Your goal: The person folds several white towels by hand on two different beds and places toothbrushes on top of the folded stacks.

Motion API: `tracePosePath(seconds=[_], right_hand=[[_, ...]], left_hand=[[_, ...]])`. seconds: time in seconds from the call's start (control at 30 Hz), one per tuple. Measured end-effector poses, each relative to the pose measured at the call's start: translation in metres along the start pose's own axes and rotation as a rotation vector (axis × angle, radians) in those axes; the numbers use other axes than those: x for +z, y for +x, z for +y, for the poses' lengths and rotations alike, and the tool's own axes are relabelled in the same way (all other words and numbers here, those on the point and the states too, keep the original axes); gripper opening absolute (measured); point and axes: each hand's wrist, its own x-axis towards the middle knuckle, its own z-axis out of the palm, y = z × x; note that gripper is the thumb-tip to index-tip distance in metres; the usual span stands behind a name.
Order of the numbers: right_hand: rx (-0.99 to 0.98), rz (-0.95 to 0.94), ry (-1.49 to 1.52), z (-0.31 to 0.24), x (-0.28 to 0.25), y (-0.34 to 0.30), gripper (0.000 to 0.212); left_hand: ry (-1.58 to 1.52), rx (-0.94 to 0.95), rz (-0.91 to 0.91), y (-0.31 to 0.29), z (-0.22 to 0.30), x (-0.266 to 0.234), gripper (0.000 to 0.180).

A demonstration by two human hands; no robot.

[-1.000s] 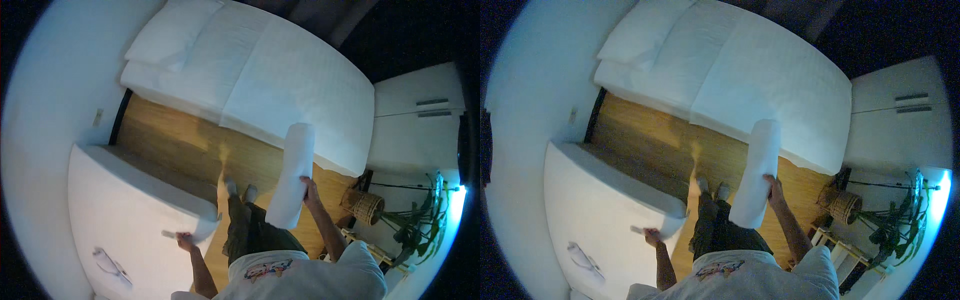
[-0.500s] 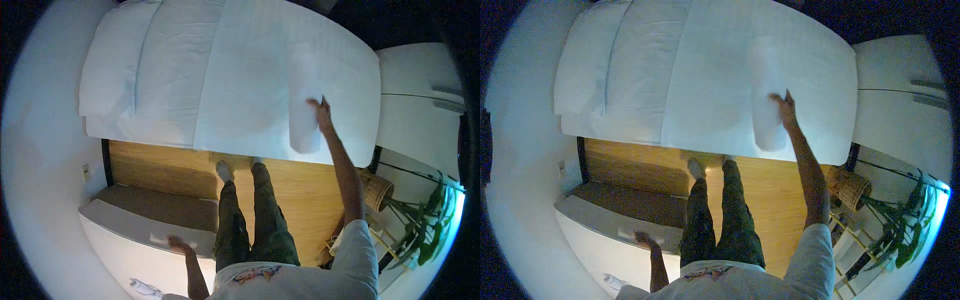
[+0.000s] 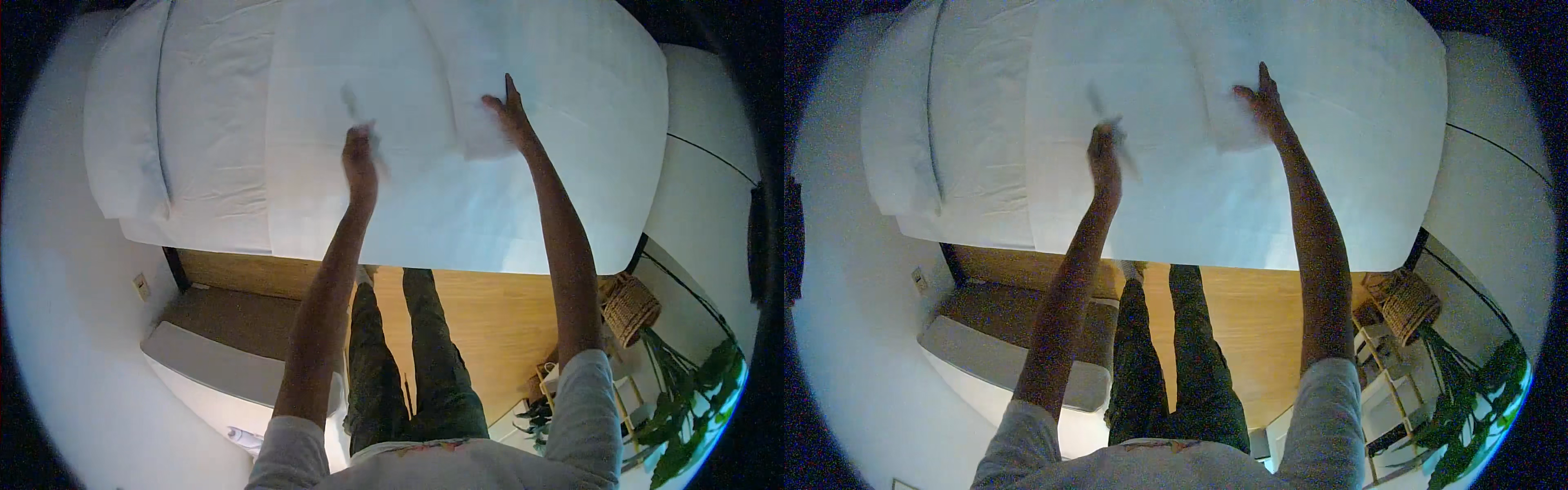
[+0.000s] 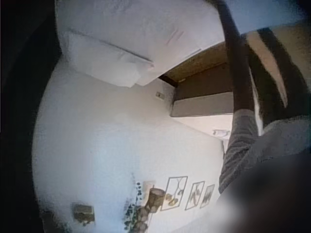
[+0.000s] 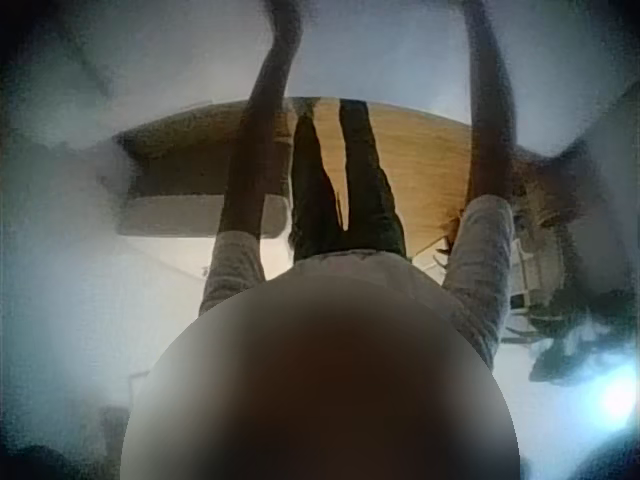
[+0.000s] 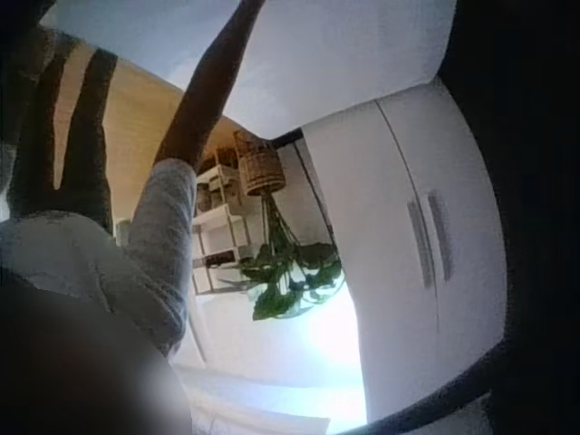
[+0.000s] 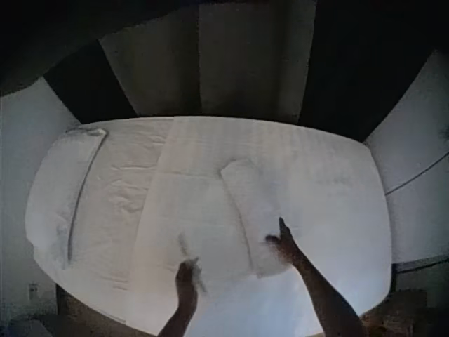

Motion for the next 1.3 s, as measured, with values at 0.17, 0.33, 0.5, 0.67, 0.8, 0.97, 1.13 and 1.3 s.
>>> tracePosePath(seconds=[0.17,0.33,0.5,0.67,0.8,0.97,1.13,1.3], right_hand=[[-0.065,0.106,0.104,0.029,-0.024,-0.031,0.080],[0.044,0.189,0.361,0.039,-0.014,-0.069,0.075],[0.143,0.307,0.348,0.051,-0.013,-0.092,0.076],[-0.100,0.292,-0.075,0.010,0.018,-0.076,0.090],[0.037,0.097,0.024,0.006,0.006,-0.049,0.090],[0.342,-0.287,0.562,0.036,-0.026,-0.055,0.081],[0.132,-0.306,0.155,0.004,-0.025,-0.032,0.094],[0.123,-0.070,0.533,-0.030,-0.013,0.055,0.084]], left_hand=[[-0.239,-0.160,-0.044,0.056,-0.002,0.098,0.016],[-0.078,-0.344,0.090,0.088,-0.030,0.104,0.029],[0.435,0.137,0.066,0.053,-0.026,0.124,0.040],[0.422,0.441,-0.172,0.047,-0.021,0.144,0.038],[0.385,0.304,-0.127,0.042,-0.023,0.147,0.041],[0.276,0.132,0.010,0.046,-0.027,0.153,0.065],[0.108,-0.216,-0.227,0.058,-0.043,0.142,0.081],[0.081,0.022,-0.246,0.037,-0.049,0.163,0.090]])
